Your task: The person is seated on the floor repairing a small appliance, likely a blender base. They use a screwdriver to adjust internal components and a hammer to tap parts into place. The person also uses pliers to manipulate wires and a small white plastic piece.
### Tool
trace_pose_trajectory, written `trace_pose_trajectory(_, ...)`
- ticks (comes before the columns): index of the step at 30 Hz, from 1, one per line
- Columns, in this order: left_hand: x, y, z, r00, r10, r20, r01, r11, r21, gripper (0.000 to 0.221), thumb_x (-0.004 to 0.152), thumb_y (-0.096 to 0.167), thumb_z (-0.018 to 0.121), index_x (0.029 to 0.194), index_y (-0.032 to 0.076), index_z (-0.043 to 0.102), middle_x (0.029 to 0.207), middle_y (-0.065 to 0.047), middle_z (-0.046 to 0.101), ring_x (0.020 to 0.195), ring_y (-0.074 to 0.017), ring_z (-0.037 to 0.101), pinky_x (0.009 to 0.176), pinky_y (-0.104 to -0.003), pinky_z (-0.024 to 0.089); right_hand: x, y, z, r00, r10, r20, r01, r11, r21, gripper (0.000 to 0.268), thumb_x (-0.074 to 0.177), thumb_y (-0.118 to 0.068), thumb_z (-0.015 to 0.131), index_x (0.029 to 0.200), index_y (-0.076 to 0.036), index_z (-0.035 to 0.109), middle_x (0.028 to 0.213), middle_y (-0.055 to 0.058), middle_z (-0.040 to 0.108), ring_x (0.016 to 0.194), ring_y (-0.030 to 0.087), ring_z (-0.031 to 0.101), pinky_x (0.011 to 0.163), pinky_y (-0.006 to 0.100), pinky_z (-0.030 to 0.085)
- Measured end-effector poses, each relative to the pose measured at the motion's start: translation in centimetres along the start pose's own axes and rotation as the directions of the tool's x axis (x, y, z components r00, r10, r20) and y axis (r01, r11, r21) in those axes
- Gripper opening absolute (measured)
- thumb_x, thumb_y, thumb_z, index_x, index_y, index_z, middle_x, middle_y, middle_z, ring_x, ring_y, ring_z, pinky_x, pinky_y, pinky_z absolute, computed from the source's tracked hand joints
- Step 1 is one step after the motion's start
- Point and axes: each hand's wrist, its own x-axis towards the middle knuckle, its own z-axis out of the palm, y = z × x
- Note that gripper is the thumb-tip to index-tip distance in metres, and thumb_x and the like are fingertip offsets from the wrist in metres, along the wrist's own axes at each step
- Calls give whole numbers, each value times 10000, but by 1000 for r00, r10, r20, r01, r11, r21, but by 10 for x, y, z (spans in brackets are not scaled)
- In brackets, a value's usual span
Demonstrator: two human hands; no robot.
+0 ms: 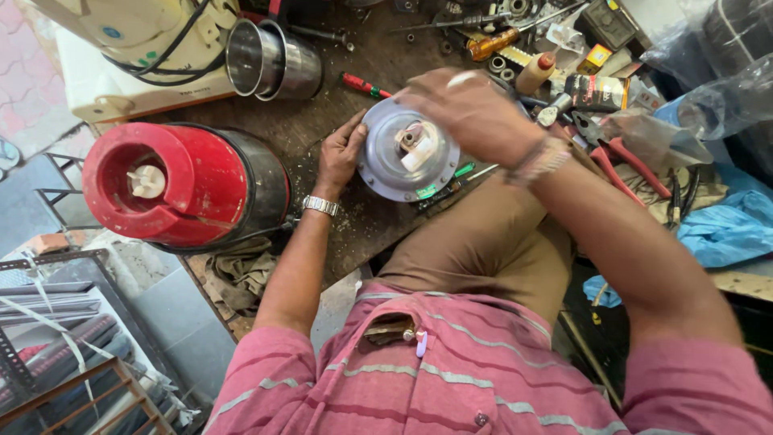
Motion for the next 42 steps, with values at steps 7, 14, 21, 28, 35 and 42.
trace_pose_trajectory(7,0,7,3,999,-21,-26,22,1000,15,415,1039,271,640,1376,28,646,1226,-84,756,1066,-97,675,948,-257,540,-168,33,2,548,826,130,-725,547,-419,436,883,-376,791,1159,-69,648,1081,182,654,988,396,643,832,564,487)
trace_pose_trajectory(14,2,29,4,984,-108,-139,155,906,393,361,1012,361,657,1305,156,714,1038,-157,791,907,-222,735,780,-336,569,-221,28,28,635,770,64,-690,603,-400,423,880,-300,772,1253,-135,658,1084,125,666,1024,357,675,879,502,526)
trace_pose_trajectory(21,-3,36,9,984,76,-163,20,853,521,319,1025,391,628,1212,163,749,981,-186,756,903,-337,757,764,-409,577,-199,23,17,657,741,-139,-735,670,102,377,1033,-258,666,1339,-49,597,1098,172,678,918,316,701,775,450,569)
trace_pose_trajectory(28,-5,24,5,978,151,-147,-71,892,446,312,1026,356,652,1208,118,739,970,-184,761,880,-288,783,747,-380,588,-149,-3,16,103,958,266,-94,-257,962,220,1083,-330,517,1234,-170,522,798,15,586,530,103,549,420,281,463)
trace_pose_trajectory(35,-5,20,4,966,198,-168,-76,833,549,293,1024,345,662,1173,110,755,969,-191,756,881,-326,766,743,-392,584,-127,-21,48,235,660,714,-605,-476,639,287,1007,-411,506,1225,-239,579,763,6,590,474,61,464,368,235,404)
trace_pose_trajectory(42,-7,12,8,965,159,-209,-34,863,504,287,1027,352,625,1152,124,747,954,-178,750,863,-344,761,726,-418,583,-127,-31,54,36,833,552,-430,-486,761,459,1111,-471,462,1218,-30,524,750,61,488,476,125,452,373,276,415)
